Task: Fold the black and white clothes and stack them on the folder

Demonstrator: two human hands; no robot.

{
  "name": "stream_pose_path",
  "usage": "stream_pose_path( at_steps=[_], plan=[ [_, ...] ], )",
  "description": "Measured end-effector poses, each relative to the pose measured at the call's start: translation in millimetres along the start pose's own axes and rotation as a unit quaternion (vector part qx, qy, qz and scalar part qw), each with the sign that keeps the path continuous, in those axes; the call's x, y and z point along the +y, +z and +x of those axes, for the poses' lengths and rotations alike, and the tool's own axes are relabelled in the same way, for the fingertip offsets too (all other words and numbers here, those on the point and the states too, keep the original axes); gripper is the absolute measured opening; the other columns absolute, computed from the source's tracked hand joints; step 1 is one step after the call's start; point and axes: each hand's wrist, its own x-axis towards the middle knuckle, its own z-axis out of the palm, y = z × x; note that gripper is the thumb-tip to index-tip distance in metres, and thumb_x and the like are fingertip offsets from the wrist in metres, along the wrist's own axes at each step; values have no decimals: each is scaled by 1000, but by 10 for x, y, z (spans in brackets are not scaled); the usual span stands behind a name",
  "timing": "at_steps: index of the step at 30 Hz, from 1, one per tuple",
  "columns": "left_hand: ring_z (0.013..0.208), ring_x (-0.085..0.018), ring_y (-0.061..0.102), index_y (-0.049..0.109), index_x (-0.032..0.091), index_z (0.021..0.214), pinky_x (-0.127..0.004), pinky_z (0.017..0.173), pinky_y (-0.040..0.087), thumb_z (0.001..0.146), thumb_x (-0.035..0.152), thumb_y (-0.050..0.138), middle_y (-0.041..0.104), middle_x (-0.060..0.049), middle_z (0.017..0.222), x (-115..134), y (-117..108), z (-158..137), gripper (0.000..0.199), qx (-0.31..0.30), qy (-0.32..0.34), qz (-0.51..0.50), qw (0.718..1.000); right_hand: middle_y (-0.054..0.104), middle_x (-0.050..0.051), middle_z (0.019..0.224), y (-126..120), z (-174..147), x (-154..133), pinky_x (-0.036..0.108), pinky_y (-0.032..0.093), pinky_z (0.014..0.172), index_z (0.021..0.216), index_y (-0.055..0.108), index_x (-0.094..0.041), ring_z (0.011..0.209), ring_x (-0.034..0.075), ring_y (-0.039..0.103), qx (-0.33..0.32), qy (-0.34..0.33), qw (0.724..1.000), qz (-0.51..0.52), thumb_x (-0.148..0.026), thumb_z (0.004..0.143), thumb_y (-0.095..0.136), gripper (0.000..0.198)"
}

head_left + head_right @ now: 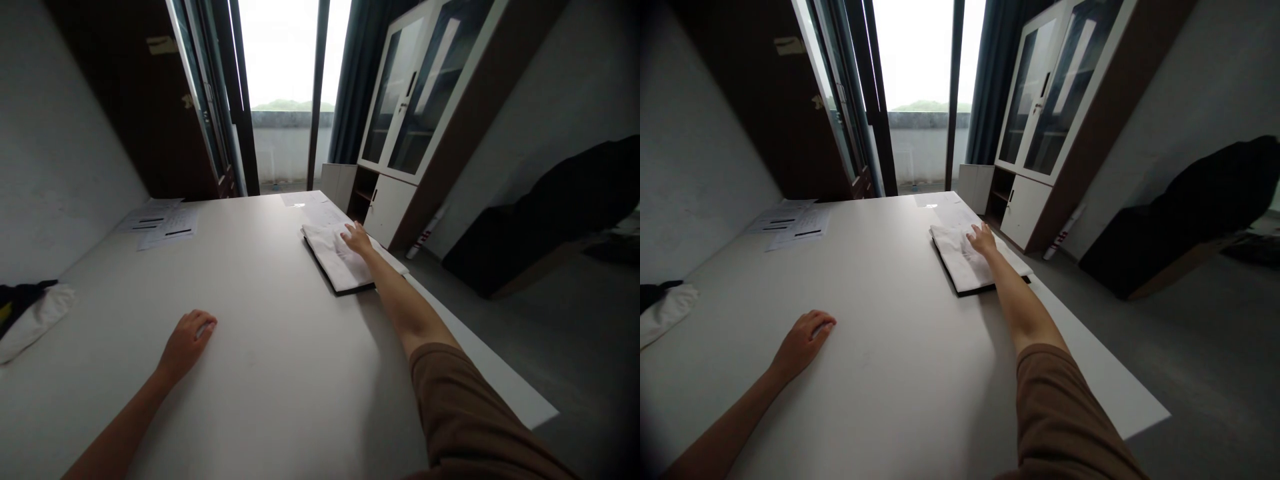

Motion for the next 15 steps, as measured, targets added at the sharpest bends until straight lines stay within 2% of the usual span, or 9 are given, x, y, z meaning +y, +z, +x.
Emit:
stream_pose_path(
  at_steps=[2,7,11,15],
  plan=[
    [102,-27,60,69,24,98,-42,95,46,100,42,48,68,-5,106,-3,-4,-3,28,-3,0,-2,1000,25,13,169,84,-285,-150,47,23,125,159,42,-19,155,33,23,32,-33,999,-29,-50,106,42,61],
    [101,-27,60,70,23,97,-43,95,46,100,42,47,68,-6,105,-1,-43,-15,30,-11,5,-10,1000,38,13,163,278,-1020,-451,55,23,122,154,48,-25,151,31,31,-38,-58,994,-87,-51,107,37,55],
    [103,-26,59,70,23,98,-43,97,46,100,42,46,69,-7,106,-35,-55,-19,31,-17,11,-25,999,39,15,162,213,-1324,-598,61,19,121,153,50,-23,151,33,28,-18,-13,995,-94,-51,107,35,56],
    [102,-27,59,72,22,97,-44,98,46,99,37,48,69,-7,105,33,-104,-37,29,-17,12,-27,999,33,19,164,62,-1572,-626,71,16,116,154,50,-24,152,40,24,-8,62,995,-76,-59,102,39,64]
  ],
)
